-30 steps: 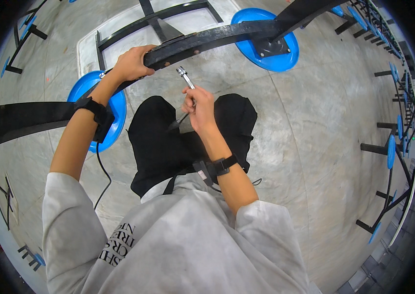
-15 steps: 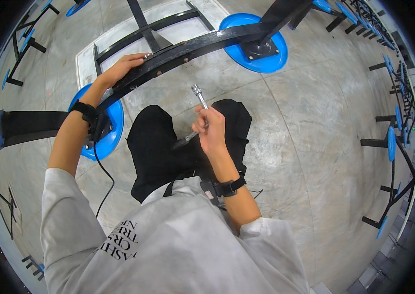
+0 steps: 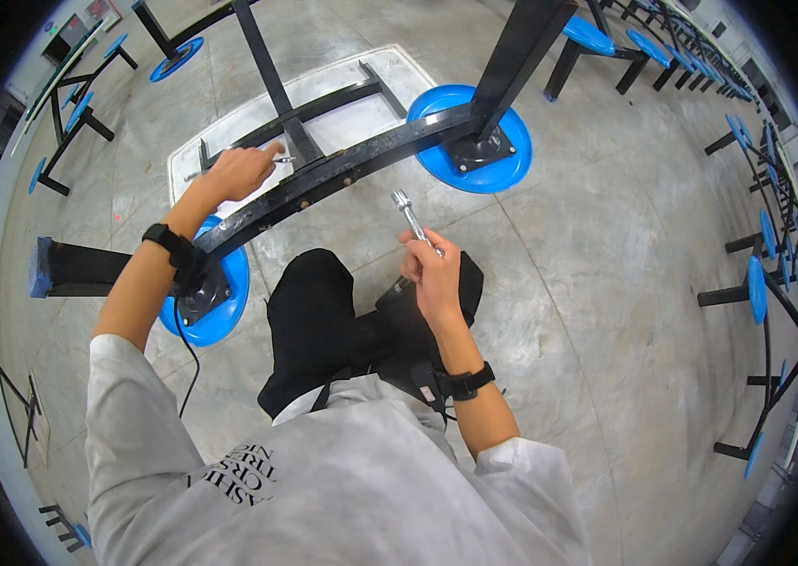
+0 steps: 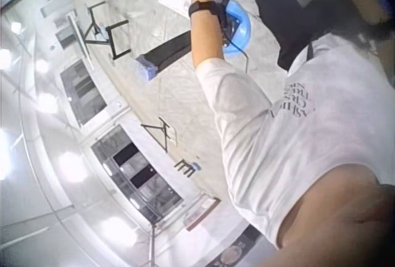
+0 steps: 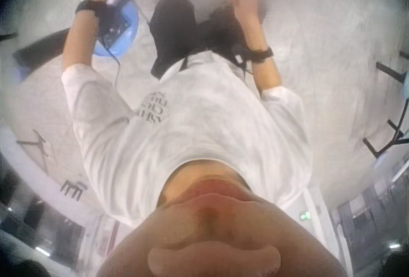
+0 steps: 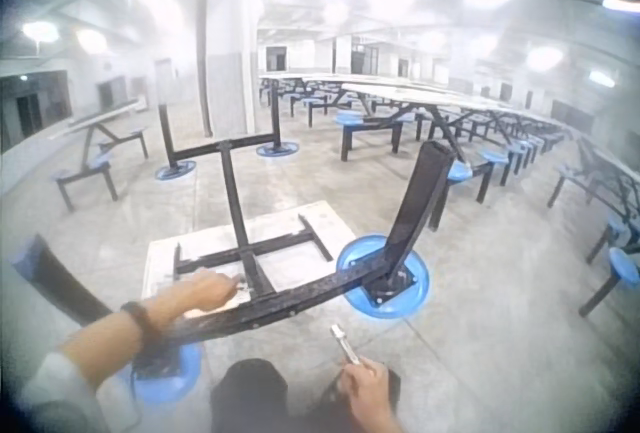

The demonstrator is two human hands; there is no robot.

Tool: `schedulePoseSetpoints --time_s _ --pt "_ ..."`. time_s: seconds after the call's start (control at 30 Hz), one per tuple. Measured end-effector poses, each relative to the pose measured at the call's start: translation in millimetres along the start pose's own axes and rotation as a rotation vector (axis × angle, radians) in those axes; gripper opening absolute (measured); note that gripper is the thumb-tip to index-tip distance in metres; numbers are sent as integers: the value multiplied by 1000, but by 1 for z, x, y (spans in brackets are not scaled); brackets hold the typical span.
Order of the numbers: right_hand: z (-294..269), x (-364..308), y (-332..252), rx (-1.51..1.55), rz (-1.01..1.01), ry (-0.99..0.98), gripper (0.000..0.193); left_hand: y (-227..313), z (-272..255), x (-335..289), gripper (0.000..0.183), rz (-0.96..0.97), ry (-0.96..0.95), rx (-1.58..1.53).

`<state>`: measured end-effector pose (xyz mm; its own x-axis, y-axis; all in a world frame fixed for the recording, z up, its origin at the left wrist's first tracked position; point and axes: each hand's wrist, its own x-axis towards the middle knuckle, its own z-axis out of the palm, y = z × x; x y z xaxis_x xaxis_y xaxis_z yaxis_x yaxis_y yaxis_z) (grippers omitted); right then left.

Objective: The person assembles a cafeteria table by placing a tabletop onto its metal frame and securing it with bolts and nuts using a ratchet wrench.

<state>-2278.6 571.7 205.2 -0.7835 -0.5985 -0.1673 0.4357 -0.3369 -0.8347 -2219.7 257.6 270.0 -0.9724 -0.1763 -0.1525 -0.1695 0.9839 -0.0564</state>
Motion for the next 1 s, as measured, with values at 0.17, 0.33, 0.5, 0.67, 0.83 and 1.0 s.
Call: schedulePoseSetpoints --time_s 0.17,0.33,0.5,0.67,0.83,1.0 --pt "-27 -13 -21 -137 -5 61 12 2 -23 40 20 115 4 -26" --pt "-31 8 -46 -367 59 3 12 -8 -36 63 14 143 74 -115" --pt "-6 69 -43 -528 72 -21 13 -5 -40 89 12 193 67 -48" --pt "16 104 -23 -504 92 41 13 -13 -41 133 13 237 -249 -102" --pt "20 115 -33 -819 81 42 8 10 -52 155 13 426 -233 -44" --pt "24 119 -75 -608 87 48 15 19 -39 158 13 812 -1 -341"
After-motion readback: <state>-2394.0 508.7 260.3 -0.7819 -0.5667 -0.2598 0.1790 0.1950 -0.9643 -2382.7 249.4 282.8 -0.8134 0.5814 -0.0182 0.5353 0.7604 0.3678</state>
